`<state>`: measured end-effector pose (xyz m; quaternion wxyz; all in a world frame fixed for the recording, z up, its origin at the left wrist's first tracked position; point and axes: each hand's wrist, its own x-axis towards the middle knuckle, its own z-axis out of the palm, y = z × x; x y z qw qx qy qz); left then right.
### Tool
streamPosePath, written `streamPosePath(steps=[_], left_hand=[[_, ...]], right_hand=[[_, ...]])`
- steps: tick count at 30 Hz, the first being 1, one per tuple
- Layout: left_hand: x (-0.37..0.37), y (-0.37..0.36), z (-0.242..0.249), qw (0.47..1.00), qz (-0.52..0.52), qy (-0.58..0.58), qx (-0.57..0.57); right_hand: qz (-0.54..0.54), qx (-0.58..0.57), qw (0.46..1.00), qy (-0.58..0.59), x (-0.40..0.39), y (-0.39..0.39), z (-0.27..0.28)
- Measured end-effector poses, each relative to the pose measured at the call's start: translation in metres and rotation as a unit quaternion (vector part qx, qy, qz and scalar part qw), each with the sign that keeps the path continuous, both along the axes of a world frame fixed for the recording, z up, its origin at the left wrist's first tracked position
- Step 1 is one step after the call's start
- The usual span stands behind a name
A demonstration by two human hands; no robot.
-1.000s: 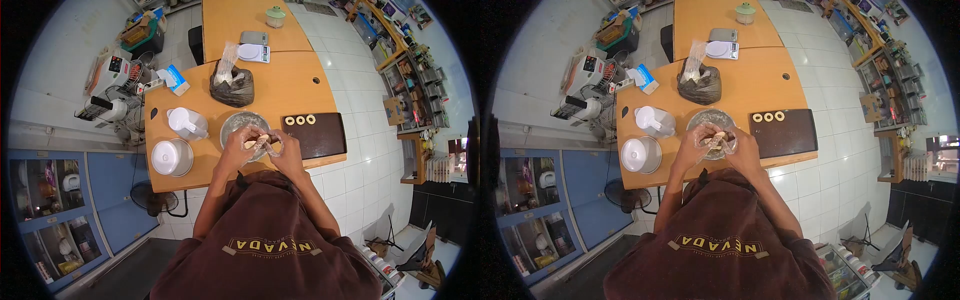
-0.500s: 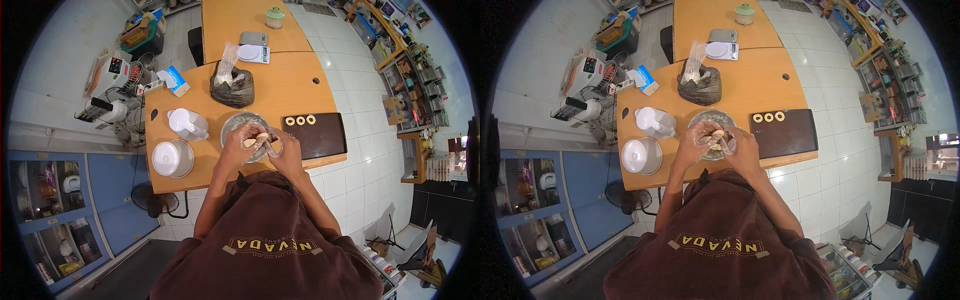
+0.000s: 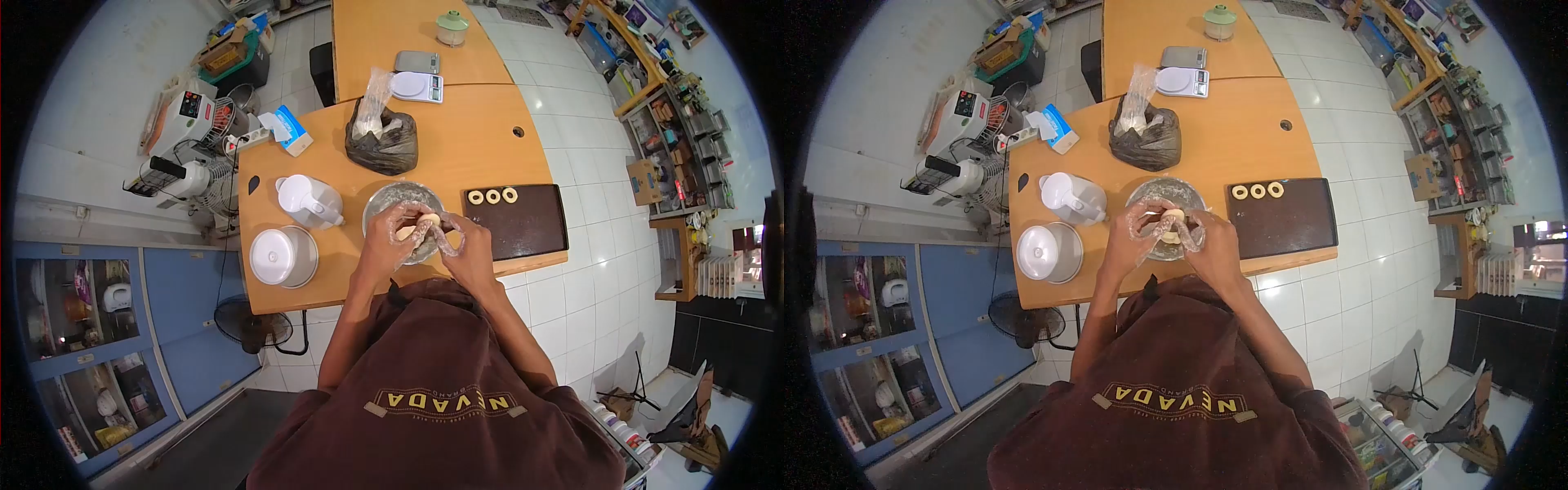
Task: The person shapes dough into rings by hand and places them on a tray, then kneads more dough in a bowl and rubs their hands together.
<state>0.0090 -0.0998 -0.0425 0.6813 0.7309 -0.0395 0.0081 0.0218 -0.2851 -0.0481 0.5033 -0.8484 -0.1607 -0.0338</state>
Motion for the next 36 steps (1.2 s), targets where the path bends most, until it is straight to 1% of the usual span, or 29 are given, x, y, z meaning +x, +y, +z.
streamPosePath(steps=[3, 4, 6, 9, 10, 13, 18, 21, 25, 28, 31, 34, 36], left_hand=[[-0.001, -0.001, 0.008, 0.999, -0.015, 0.032, -0.008], [-0.002, -0.001, 0.008, 1.0, -0.009, 0.025, -0.006], [-0.002, -0.004, 0.007, 1.0, 0.003, 0.01, -0.003], [-0.002, -0.003, 0.004, 0.998, 0.023, -0.021, -0.053], [-0.002, -0.003, 0.005, 0.999, 0.02, -0.015, -0.048], [-0.003, -0.002, 0.007, 1.0, 0.005, -0.006, -0.026], [-0.005, -0.003, 0.014, 1.0, -0.013, -0.024, 0.013], [-0.003, -0.003, 0.009, 0.999, -0.015, -0.039, 0.012], [-0.004, -0.002, 0.011, 1.0, -0.011, -0.015, 0.0], [-0.003, -0.002, 0.008, 1.0, -0.02, -0.008, -0.017], [-0.004, -0.006, 0.008, 0.999, -0.02, 0.002, -0.042], [-0.005, -0.007, 0.003, 0.999, -0.023, 0.005, -0.043], [-0.006, -0.006, 0.0, 0.999, -0.017, 0.005, -0.042]], right_hand=[[-0.026, 0.002, 0.999, -0.028, 0.001, 0.0, 0.003], [-0.039, 0.003, 0.998, -0.039, 0.001, 0.001, 0.005], [-0.038, 0.013, 0.999, -0.021, 0.001, 0.003, 0.008], [-0.018, 0.023, 0.999, 0.027, -0.002, 0.001, 0.011], [-0.007, 0.025, 0.999, 0.047, -0.003, 0.001, 0.011], [0.002, 0.002, 0.999, 0.039, -0.002, 0.001, 0.01], [-0.008, 0.022, 1.0, 0.01, 0.0, -0.001, 0.013], [-0.001, 0.016, 1.0, 0.017, -0.002, -0.003, 0.004], [0.004, 0.009, 1.0, 0.023, -0.003, -0.004, 0.006], [-0.017, 0.031, 0.999, 0.004, -0.002, -0.002, 0.016], [-0.036, 0.07, 0.997, 0.02, -0.004, 0.001, 0.027], [-0.032, 0.069, 0.997, 0.017, -0.004, -0.001, 0.02], [-0.018, 0.04, 0.999, 0.032, -0.004, -0.002, 0.016]])
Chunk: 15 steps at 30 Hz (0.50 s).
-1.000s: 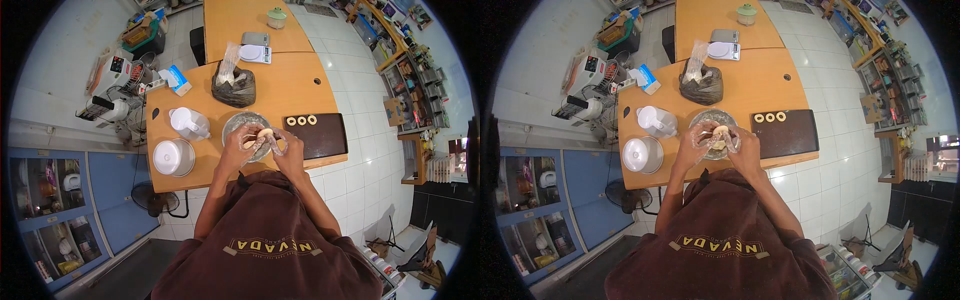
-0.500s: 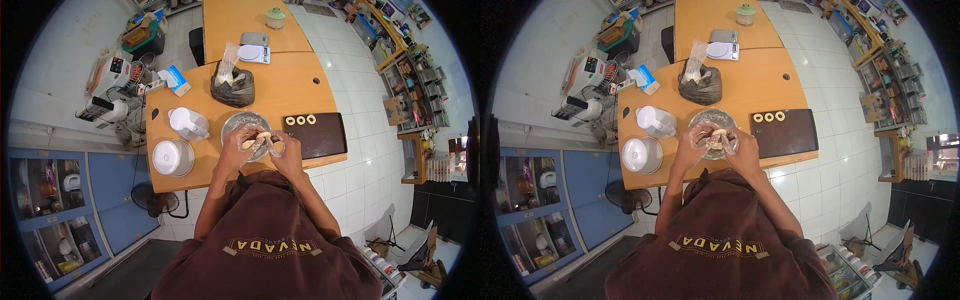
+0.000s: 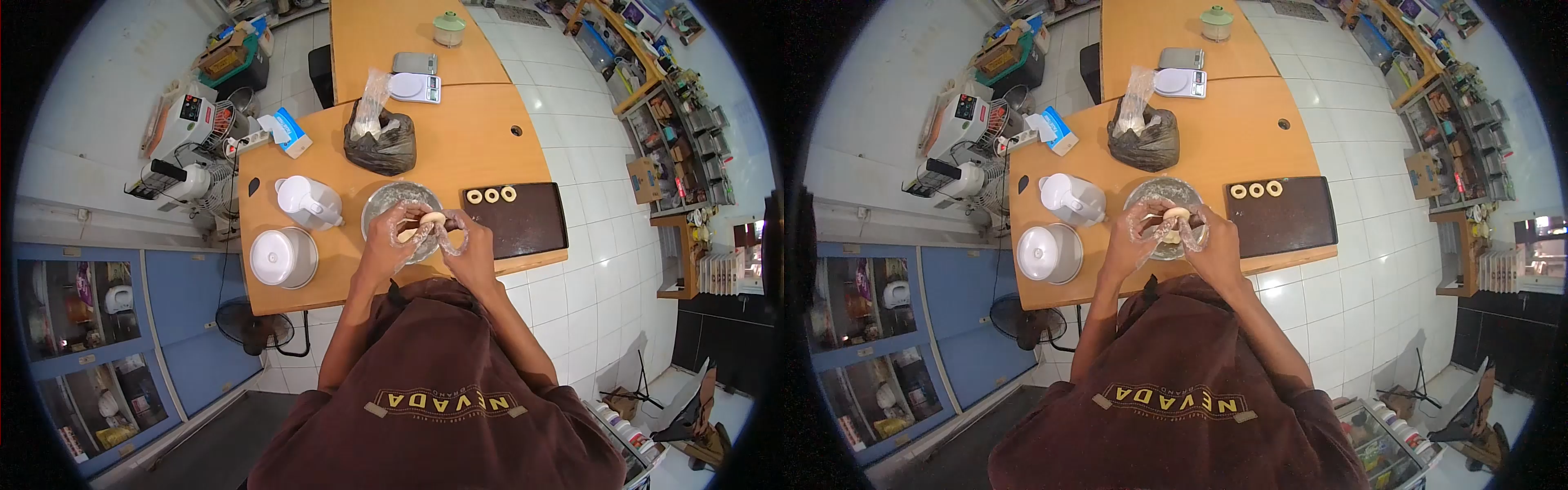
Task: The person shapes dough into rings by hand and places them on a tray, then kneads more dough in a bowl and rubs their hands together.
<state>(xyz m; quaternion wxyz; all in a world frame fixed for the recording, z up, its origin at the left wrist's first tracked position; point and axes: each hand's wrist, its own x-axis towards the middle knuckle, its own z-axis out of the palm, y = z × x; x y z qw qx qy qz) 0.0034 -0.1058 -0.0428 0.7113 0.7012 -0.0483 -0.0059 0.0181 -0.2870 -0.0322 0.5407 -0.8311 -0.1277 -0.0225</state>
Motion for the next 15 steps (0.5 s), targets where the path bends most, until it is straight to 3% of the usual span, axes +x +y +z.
streamPosePath(steps=[6, 12, 15], left_hand=[[0.005, 0.003, 0.007, 0.988, 0.003, -0.064, 0.139], [0.002, -0.003, 0.009, 1.0, 0.008, 0.006, 0.008], [0.004, -0.001, 0.006, 0.999, -0.003, 0.011, 0.031]], right_hand=[[0.005, -0.016, 0.999, -0.036, 0.001, 0.0, -0.004], [0.01, -0.01, 1.0, 0.001, 0.001, -0.002, -0.006], [0.019, -0.009, 1.0, -0.003, 0.0, -0.001, -0.002]])
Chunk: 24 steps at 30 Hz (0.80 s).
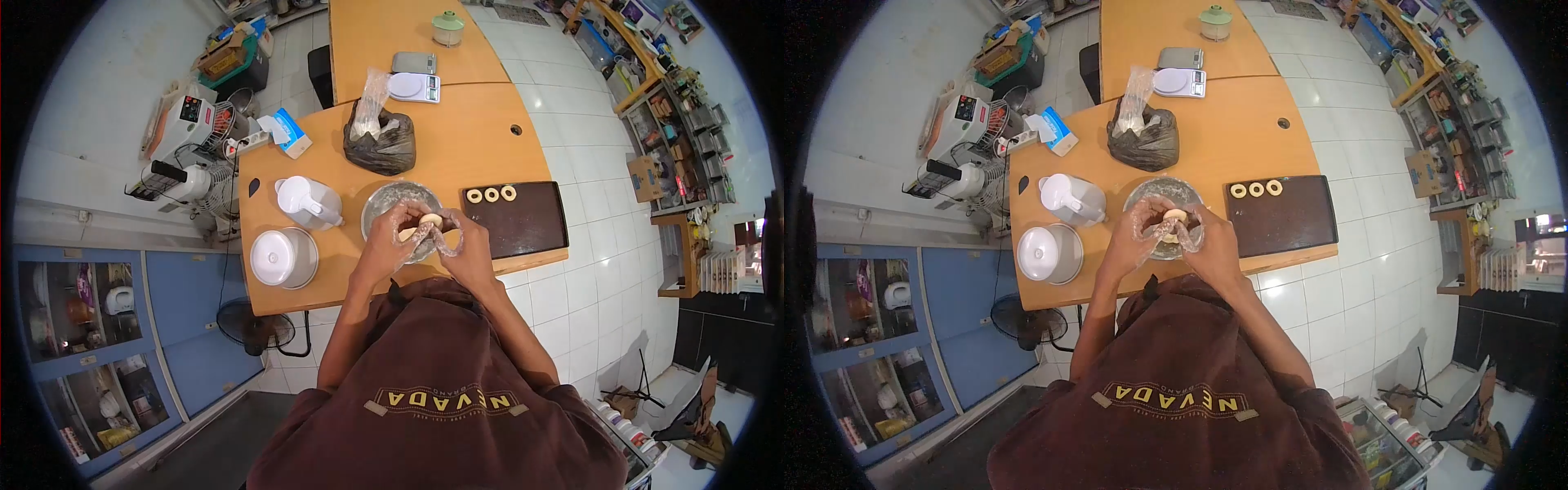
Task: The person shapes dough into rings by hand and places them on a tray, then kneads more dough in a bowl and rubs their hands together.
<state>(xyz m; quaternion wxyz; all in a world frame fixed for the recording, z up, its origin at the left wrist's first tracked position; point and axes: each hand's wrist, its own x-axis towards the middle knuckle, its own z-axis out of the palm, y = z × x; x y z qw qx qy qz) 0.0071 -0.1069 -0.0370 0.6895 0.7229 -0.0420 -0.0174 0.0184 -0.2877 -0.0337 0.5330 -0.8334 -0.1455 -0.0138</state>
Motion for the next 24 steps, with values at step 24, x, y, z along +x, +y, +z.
streamPosePath(steps=[24], left_hand=[[0.0, 0.0, 0.002, 0.996, -0.027, 0.039, -0.074]], right_hand=[[-0.046, 0.122, 0.99, 0.055, 0.004, 0.001, -0.012]])
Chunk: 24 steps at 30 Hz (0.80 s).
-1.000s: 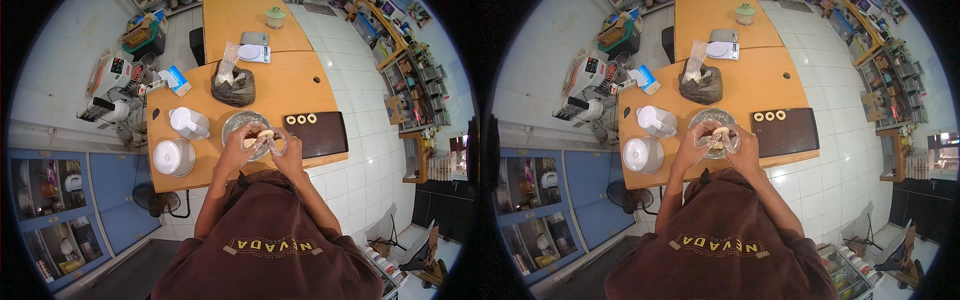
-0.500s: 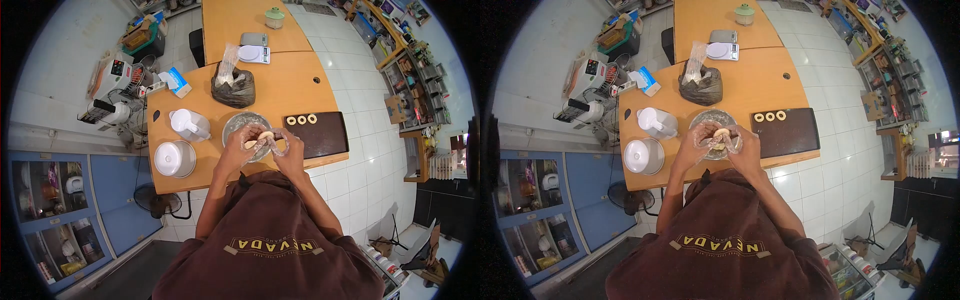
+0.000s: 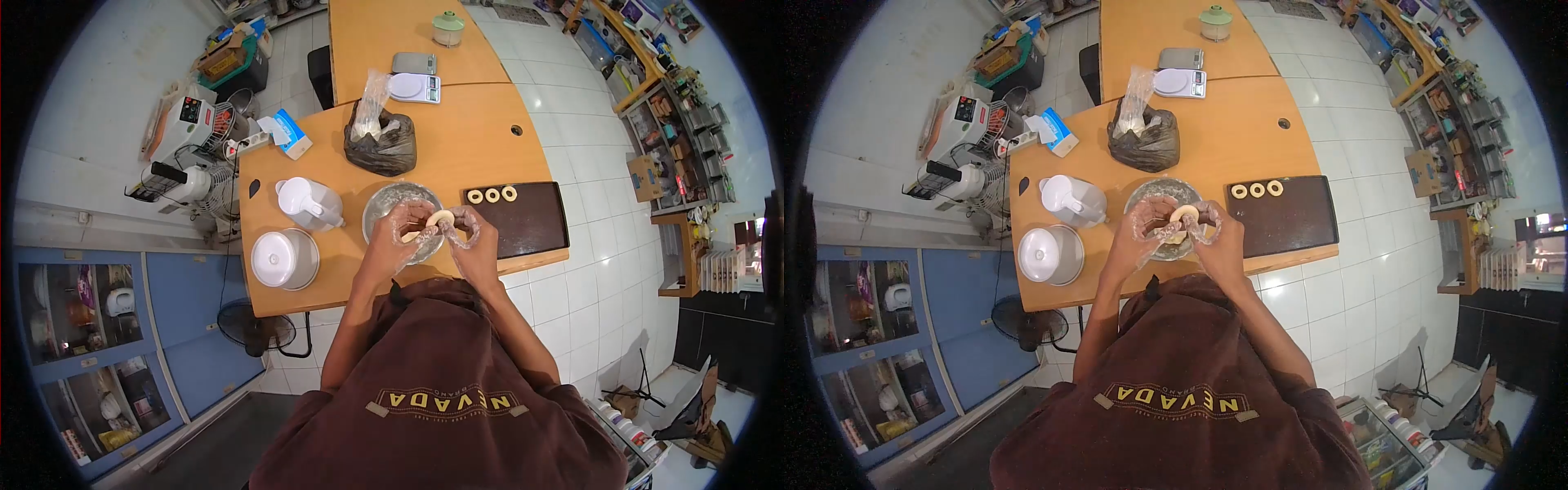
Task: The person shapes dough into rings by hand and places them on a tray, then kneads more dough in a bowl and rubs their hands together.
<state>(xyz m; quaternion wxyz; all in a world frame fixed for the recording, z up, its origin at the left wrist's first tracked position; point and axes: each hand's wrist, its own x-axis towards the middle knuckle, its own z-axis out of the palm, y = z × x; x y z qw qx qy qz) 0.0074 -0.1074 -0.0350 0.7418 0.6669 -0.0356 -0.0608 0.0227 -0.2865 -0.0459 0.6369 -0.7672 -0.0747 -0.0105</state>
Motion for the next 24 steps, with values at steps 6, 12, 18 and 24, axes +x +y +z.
streamPosePath(steps=[6, 12, 18, 24], left_hand=[[0.004, 0.008, -0.01, 0.995, 0.028, 0.051, -0.075], [-0.001, 0.008, -0.003, 0.983, 0.024, 0.102, -0.152], [0.0, 0.002, 0.003, 0.978, 0.065, 0.047, -0.192], [0.005, 0.005, 0.003, 0.992, 0.071, -0.018, -0.107]], right_hand=[[0.093, 0.09, 0.984, 0.124, -0.003, -0.005, 0.0], [0.086, 0.192, 0.961, 0.178, 0.0, -0.005, 0.001], [0.083, 0.219, 0.945, 0.228, -0.005, -0.004, 0.005], [0.148, 0.144, 0.962, 0.178, -0.005, -0.004, 0.003]])
